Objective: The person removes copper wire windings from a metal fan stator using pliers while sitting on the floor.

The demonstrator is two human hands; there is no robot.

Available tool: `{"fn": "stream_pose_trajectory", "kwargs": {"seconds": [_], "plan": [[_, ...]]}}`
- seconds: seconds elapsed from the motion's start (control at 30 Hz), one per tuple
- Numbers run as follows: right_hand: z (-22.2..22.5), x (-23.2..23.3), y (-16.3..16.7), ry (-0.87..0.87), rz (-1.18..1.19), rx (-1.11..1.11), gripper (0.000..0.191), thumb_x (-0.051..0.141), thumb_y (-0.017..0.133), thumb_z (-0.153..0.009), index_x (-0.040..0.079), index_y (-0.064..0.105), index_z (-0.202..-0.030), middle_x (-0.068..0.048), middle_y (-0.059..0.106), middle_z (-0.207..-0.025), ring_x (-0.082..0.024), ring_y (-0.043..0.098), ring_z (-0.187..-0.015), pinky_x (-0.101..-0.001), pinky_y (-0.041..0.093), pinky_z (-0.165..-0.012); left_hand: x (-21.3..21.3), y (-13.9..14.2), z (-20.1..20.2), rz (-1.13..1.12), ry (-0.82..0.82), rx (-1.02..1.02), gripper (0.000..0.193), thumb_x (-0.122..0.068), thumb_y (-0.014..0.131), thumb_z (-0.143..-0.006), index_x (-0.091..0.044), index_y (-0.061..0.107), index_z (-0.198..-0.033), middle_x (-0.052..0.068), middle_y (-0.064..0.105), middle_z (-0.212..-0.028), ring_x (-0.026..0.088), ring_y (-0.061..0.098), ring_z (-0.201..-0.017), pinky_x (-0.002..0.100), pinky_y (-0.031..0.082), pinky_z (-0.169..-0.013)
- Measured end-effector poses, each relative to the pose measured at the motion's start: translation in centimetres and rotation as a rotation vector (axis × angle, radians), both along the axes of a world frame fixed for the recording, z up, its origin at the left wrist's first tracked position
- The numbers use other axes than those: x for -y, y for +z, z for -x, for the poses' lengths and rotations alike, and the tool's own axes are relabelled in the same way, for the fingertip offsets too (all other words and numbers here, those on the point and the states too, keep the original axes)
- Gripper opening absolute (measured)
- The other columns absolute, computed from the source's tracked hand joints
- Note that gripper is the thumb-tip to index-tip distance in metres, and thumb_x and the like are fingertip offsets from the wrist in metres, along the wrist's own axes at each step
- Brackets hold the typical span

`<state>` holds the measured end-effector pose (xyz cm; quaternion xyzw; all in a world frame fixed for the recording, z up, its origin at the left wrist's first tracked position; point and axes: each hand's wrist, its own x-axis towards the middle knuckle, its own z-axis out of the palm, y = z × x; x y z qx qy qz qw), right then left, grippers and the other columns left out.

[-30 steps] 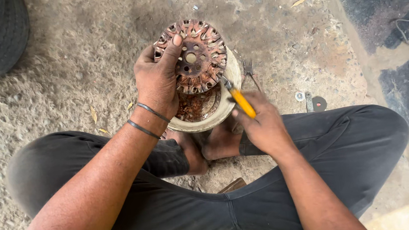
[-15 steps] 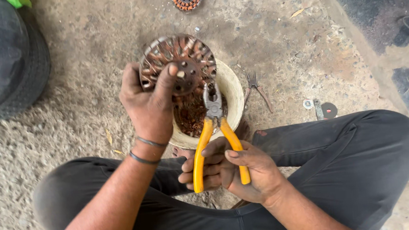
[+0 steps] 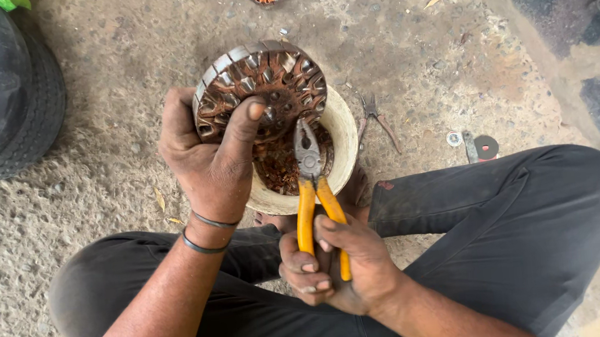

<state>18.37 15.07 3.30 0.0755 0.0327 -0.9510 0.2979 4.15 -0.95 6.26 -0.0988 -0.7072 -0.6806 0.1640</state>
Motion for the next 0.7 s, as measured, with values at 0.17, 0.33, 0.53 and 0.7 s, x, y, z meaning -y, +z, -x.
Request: {"fn": "stream_pose_trajectory", "kwargs": {"seconds": [0.17,0.33,0.53,0.7], "plan": [[2.8,-2.2,-1.5,0.088,-1.252,-0.348,0.037,0.034,0.067,-0.1,0.001,0.065,-0.117,-0.008,0.062,-0.08,-0.014,0.063,-0.067,-0.0294,0.056,-0.058,0.3,-0.6,0.6,-0.007,0.069,0.031,0.031,-0.017,0.086,-0.101,-0.006,0.058,-0.095,-0.004,0.058,-0.089,0.002,0.049,-0.077,0.02,0.044,-0.071],[4.9,-6.7,-0.6,0.407,-1.863,-0.549,0.037,0.039,0.065,-0.095,0.007,0.07,-0.112,-0.004,0.066,-0.075,-0.014,0.066,-0.064,-0.0304,0.058,-0.059,0.1,-1.7,0.9,-0.059,0.107,0.14,0.028,-0.018,0.083,-0.1,-0.006,0.059,-0.095,-0.004,0.062,-0.09,0.003,0.054,-0.082,0.021,0.05,-0.072],[5.6,-8.6,-1.9,0.169,-1.849,-0.625,0.037,0.034,0.068,-0.094,0.003,0.071,-0.115,-0.003,0.067,-0.085,-0.017,0.064,-0.073,-0.0327,0.055,-0.064,0.6,-1.8,2.0,-0.225,0.141,0.236,0.027,-0.017,0.084,-0.097,-0.006,0.059,-0.097,-0.001,0.066,-0.092,0.007,0.061,-0.082,0.025,0.057,-0.073],[8.7,-10.9,-7.1,0.102,-1.866,-0.065,0.03,0.029,0.069,-0.095,0.0,0.067,-0.103,-0.009,0.067,-0.079,-0.016,0.066,-0.067,-0.033,0.057,-0.055,1.8,-2.2,3.0,-0.48,0.264,0.456,0.034,-0.013,0.083,-0.078,-0.012,0.061,-0.104,-0.004,0.066,-0.087,0.008,0.071,-0.081,0.026,0.064,-0.072]]}}
